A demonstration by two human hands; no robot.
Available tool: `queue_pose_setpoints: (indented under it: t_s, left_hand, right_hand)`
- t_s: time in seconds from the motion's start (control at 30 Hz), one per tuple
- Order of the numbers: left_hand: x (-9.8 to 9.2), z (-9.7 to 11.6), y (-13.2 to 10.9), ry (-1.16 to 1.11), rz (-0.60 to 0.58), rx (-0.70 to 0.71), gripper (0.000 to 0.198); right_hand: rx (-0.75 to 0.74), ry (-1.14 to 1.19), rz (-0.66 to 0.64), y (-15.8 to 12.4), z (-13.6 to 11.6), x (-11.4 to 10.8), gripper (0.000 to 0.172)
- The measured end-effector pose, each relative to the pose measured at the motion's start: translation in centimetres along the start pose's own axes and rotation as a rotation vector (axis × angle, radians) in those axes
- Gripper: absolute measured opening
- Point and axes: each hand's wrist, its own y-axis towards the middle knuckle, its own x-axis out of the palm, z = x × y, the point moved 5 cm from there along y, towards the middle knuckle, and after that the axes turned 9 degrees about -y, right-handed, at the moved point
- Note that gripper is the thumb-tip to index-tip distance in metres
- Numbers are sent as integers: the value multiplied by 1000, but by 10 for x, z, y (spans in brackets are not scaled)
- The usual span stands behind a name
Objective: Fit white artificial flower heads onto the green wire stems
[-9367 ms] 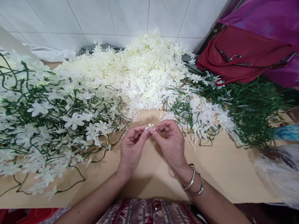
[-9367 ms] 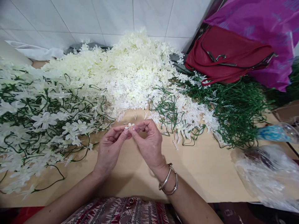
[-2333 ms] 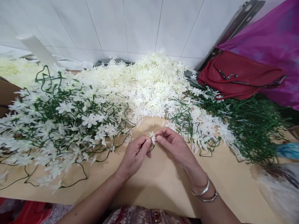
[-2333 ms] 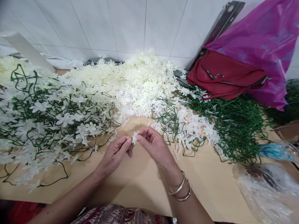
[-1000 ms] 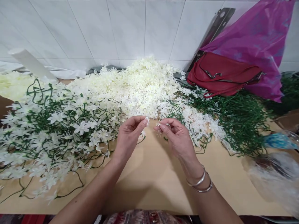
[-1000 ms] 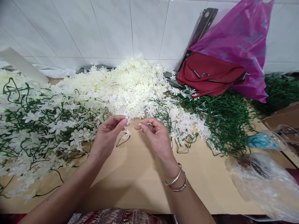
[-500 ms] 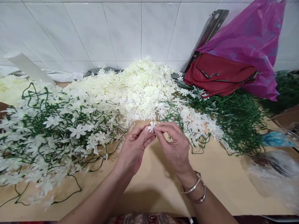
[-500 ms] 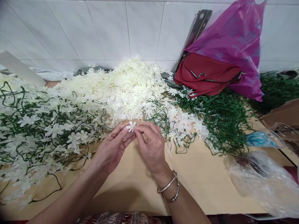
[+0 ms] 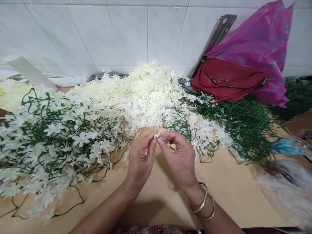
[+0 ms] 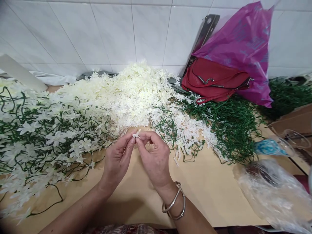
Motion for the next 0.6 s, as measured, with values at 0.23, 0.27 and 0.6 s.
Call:
queue_pose_setpoints:
  t_s: [0.23,0.27,0.6]
  left_hand:
    - [3,12,1,211,-9,280,40]
    - [4,13,0,226,-11,304,43]
    - [0,-16,4,-267,96,-180,28]
  right_hand:
    - [45,74,-19,3,3,1,12]
    - [52,69,-16,3,3,1,13]
    - [47,-24,7,1,2,6,12]
